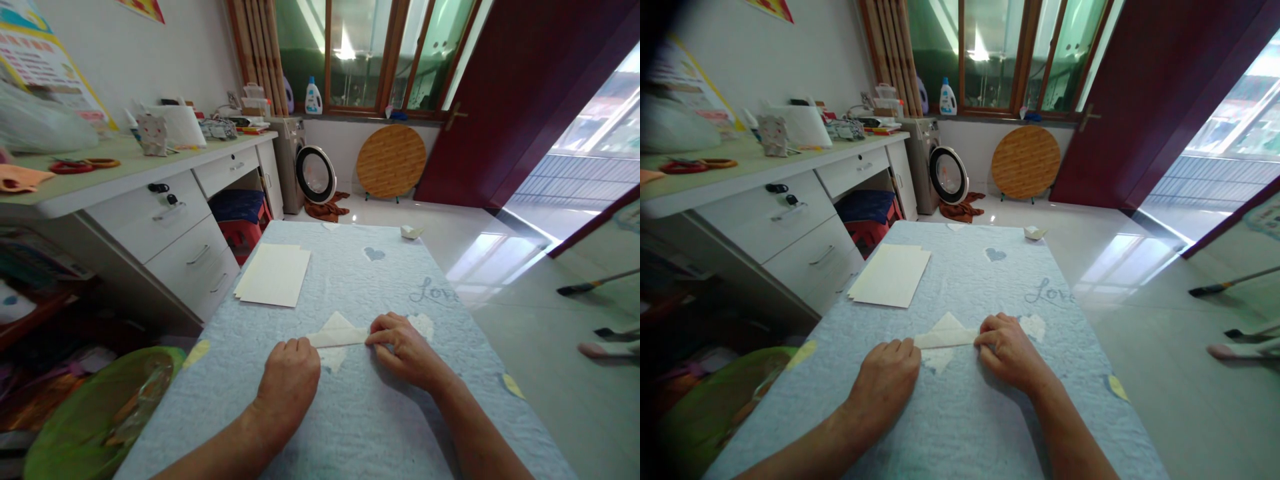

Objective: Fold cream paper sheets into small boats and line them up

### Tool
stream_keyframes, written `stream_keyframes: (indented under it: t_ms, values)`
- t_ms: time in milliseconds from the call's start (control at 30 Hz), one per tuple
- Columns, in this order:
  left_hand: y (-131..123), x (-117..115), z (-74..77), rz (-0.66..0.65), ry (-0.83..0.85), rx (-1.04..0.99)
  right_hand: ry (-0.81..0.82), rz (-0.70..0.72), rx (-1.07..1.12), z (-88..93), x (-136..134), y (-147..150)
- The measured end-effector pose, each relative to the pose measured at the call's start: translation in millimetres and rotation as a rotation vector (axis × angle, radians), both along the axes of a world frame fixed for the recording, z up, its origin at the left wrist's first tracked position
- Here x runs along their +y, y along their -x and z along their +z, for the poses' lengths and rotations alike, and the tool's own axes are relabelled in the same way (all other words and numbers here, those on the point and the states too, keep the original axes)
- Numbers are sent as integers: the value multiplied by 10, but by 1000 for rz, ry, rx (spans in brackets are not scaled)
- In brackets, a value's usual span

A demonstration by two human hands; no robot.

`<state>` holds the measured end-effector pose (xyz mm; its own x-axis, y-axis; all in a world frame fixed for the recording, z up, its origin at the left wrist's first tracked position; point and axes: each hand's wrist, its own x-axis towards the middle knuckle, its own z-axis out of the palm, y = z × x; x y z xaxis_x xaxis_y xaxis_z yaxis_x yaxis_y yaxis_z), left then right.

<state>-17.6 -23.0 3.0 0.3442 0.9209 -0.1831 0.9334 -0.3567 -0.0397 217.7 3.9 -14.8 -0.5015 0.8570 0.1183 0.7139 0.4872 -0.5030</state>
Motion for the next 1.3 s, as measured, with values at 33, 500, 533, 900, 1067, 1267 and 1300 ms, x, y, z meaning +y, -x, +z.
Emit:
stream_keyframes:
  t_ms: [33,500,533,900,1067,1267,1300]
  values:
    - [6,14,18,-8,11,0,-4,-10,20,-11,3,9]
    - [-53,260,216,-80,5,-104,-137,-28,15,-151,-41,453]
    - [-58,275,185,-82,8,-117,-139,-34,0,-161,-34,463]
    - [173,433,-136,-228,1,-463,-201,-46,-47,-177,-6,486]
    - [240,544,-249,-181,-36,-752,-259,-57,5,-208,23,480]
    - [204,571,-255,-191,-91,-1045,-277,-65,77,-219,-9,454]
    - [190,554,-249,-205,-87,-1087,-273,-68,105,-211,-24,459]
